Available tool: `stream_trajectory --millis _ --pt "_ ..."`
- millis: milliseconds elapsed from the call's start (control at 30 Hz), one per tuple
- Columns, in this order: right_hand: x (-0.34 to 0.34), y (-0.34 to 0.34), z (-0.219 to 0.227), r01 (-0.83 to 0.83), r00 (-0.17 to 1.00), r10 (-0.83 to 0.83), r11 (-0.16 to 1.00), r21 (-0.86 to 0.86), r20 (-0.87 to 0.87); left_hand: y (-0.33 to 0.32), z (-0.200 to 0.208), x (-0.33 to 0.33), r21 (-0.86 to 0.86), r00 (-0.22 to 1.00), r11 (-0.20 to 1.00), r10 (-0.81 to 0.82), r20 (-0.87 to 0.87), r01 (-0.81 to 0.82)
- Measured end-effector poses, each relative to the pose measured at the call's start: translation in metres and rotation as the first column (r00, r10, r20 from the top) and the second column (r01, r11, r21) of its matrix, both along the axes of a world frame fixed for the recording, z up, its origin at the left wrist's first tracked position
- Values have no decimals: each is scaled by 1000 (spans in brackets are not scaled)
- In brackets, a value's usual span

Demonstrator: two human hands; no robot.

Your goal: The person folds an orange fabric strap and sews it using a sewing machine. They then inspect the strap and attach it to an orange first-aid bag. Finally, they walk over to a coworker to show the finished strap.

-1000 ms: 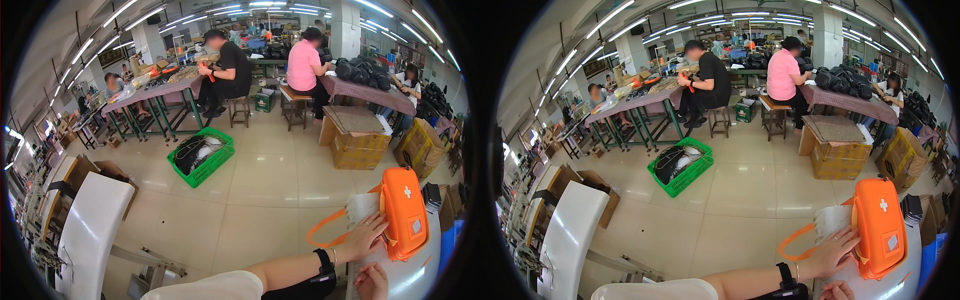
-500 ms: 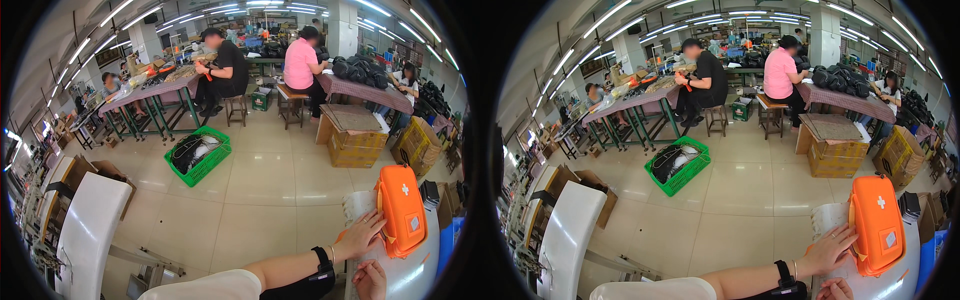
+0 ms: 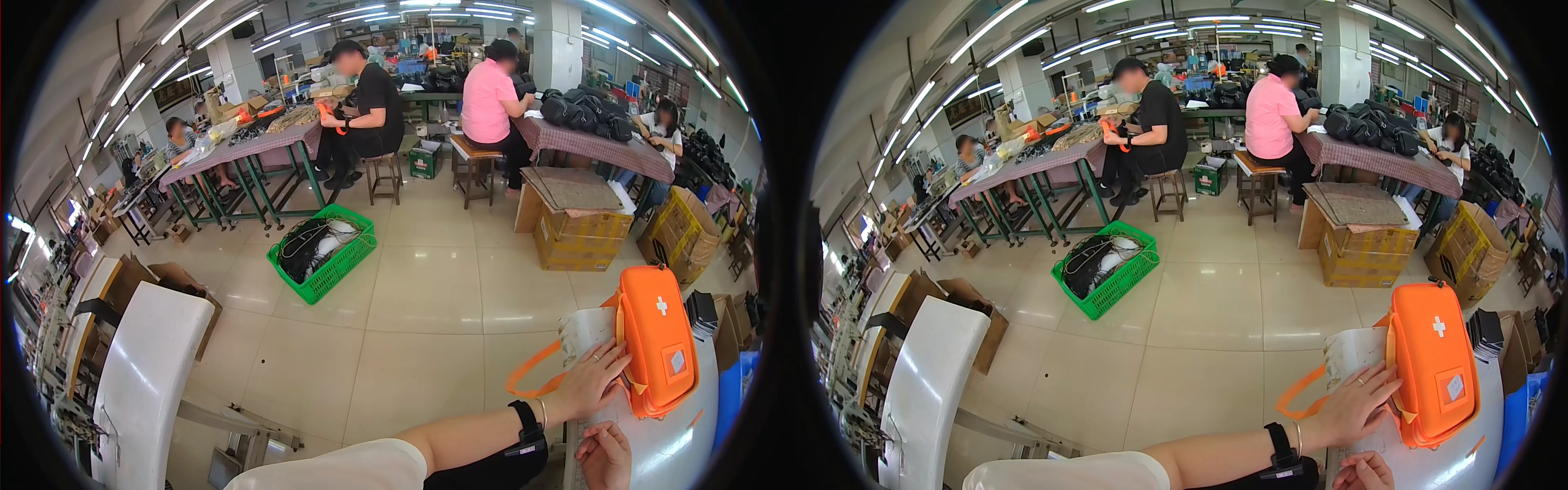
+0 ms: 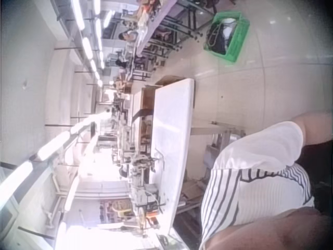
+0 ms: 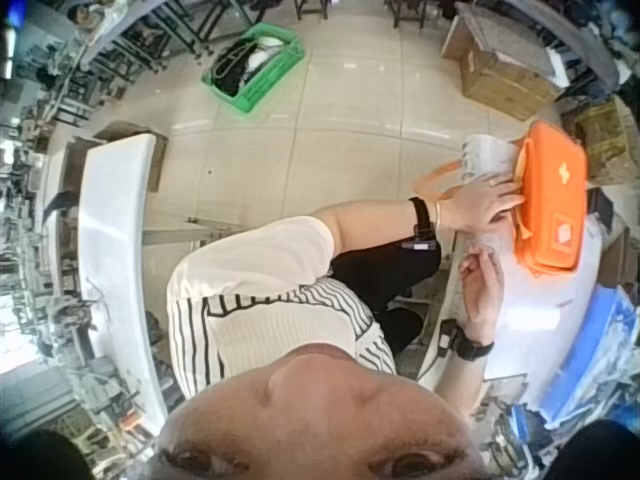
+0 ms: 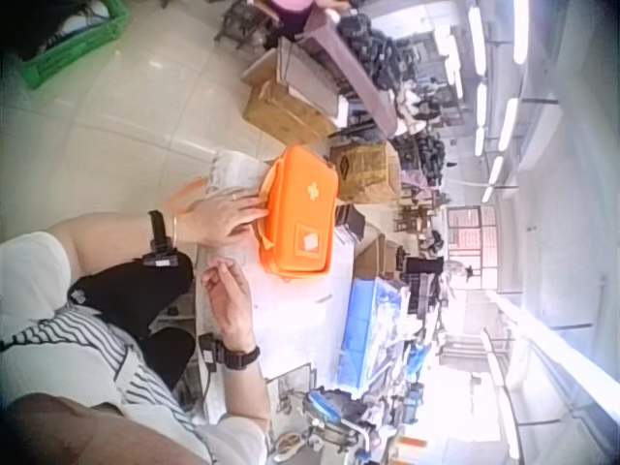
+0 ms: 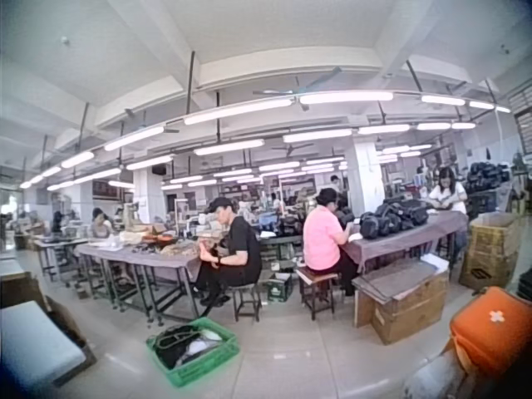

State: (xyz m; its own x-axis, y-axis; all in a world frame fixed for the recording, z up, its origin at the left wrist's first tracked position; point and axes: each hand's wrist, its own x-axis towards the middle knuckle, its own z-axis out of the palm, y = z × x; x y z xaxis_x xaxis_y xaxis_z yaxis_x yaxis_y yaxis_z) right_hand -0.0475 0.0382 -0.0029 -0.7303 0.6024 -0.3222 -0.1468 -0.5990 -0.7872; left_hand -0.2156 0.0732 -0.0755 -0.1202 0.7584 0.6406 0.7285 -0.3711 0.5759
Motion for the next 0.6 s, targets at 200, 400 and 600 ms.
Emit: stream_trajectory --millis 200,400,600 --pt "1 0 0 2 1000 -2 1000 4 -5 2 -1 2 3 1000 1000 -4 -6 4" --pt "0 1 2 -49 999 49 999 11 -6 -16 16 -13 162 922 978 -179 343 129" --pt "3 7 -5 -64 998 64 998 24 -20 -99 100 -70 402 965 900 -234 117 169"
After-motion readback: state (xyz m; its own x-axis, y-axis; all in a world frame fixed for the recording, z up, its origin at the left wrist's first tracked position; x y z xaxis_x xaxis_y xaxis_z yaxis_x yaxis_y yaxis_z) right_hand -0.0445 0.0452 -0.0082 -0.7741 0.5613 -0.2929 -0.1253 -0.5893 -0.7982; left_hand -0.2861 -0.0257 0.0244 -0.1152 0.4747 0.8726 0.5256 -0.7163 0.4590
